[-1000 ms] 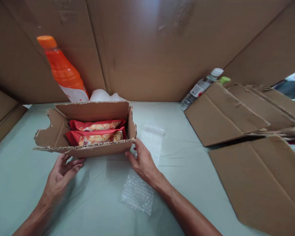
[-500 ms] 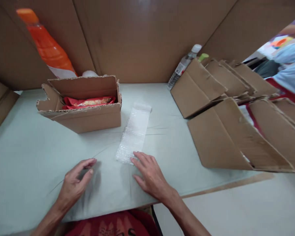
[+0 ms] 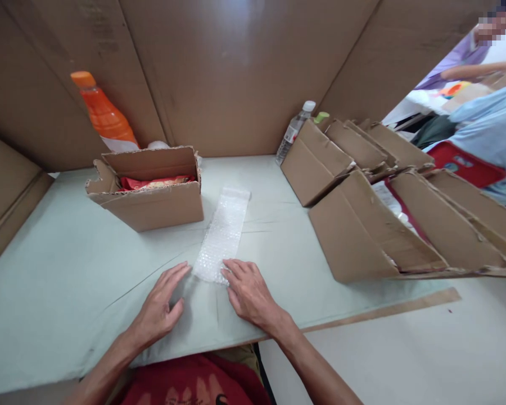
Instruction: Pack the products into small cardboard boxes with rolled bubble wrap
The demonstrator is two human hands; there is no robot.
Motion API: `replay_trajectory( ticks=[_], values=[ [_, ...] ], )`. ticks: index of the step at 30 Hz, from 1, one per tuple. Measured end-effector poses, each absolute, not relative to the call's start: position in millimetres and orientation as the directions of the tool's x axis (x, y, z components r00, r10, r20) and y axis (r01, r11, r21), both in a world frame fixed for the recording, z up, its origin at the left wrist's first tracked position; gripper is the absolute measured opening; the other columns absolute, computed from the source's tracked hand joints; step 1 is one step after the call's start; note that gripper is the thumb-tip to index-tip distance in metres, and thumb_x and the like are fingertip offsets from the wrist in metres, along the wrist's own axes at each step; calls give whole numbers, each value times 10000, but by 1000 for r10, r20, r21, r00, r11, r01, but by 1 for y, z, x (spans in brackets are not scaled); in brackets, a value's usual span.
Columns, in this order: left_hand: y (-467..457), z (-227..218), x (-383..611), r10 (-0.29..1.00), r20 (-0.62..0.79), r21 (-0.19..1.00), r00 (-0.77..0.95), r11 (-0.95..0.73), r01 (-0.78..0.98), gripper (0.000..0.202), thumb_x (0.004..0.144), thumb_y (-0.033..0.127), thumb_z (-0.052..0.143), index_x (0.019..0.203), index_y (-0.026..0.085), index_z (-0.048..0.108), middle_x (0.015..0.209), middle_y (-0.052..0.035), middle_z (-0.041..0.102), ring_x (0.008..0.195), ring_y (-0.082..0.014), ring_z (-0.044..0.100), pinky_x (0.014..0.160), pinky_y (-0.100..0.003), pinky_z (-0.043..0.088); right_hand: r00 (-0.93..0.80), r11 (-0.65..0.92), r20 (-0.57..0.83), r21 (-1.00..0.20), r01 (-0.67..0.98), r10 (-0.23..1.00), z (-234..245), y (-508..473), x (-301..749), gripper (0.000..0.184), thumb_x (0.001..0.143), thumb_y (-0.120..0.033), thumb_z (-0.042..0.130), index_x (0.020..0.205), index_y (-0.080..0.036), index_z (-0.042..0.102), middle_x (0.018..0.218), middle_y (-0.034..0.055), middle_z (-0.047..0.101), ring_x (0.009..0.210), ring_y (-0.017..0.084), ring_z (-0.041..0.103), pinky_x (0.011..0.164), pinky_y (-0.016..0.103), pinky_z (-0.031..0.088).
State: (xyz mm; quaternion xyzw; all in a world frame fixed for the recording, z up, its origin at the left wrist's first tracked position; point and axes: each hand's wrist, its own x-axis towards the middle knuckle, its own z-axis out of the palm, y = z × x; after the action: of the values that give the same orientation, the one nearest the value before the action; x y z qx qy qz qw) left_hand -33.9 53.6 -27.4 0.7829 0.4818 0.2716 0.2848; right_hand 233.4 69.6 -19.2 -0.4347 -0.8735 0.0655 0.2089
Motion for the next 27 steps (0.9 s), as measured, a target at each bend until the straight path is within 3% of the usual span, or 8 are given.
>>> replay_trajectory(
  ticks=[5,8,11,14,17,22,25,27],
  values=[
    [58,-29,-28,906,180,697,382,-392,601,757,768,38,457,1502,216,398,1502,-147,489,1403,-296,450,1153,-547,403,-471,590,396,-272,760,788,-31,70,228,270,940,-76,506,1120,-173,681,1218,132,713,1123,273,637,878,440,511],
    [57,-24,-26,891,212,699,401,-425,575,813,762,28,466,1537,228,325,1523,-150,462,1424,-291,420,1155,-550,394,-390,549,395,-479,686,832,-27,64,227,229,979,-123,490,1079,-200,681,1078,88,755,1005,229,679,859,406,528],
    [53,-16,-21,880,210,736,425,-428,524,787,788,64,510,1537,218,326,1488,-155,499,1389,-283,457,1132,-513,421,-354,407,235,-722,560,905,-13,54,230,191,991,-215,505,1041,-221,689,977,56,761,919,203,697,842,358,554],
    [51,-11,-14,917,97,811,387,-298,503,624,856,167,539,1471,186,439,1258,-127,657,1097,-232,635,965,-405,534,-370,179,16,-894,410,929,-2,46,235,203,994,-294,506,1015,-214,692,911,38,754,843,188,709,759,305,574],
    [53,-12,-6,960,-46,840,277,-113,531,517,891,249,527,1398,147,519,941,-52,699,757,-163,625,738,-301,536,-308,10,-78,-961,275,948,-3,42,238,271,996,-342,507,1177,-198,648,987,60,757,883,194,724,759,303,589],
    [63,-13,1,971,-120,801,207,-29,598,566,874,265,531,1427,157,473,787,19,642,667,-142,568,679,-271,461,27,181,220,-861,474,975,-13,30,235,255,955,-267,572,1197,-215,633,1097,94,736,950,213,708,851,367,577],
    [69,-12,4,966,-144,752,213,-33,658,586,873,252,518,1448,163,449,753,26,626,672,-157,580,686,-280,459,-87,397,449,-662,636,889,-15,22,227,302,931,-161,578,1217,-244,625,1122,88,725,1040,232,676,911,407,535],
    [72,-13,7,966,-150,711,213,-44,702,595,873,241,515,1459,175,438,736,31,621,661,-162,590,674,-279,459,-237,491,471,-543,681,850,-16,20,220,377,915,-147,587,1278,-247,597,1200,101,707,1119,257,646,928,434,512]
  ],
)
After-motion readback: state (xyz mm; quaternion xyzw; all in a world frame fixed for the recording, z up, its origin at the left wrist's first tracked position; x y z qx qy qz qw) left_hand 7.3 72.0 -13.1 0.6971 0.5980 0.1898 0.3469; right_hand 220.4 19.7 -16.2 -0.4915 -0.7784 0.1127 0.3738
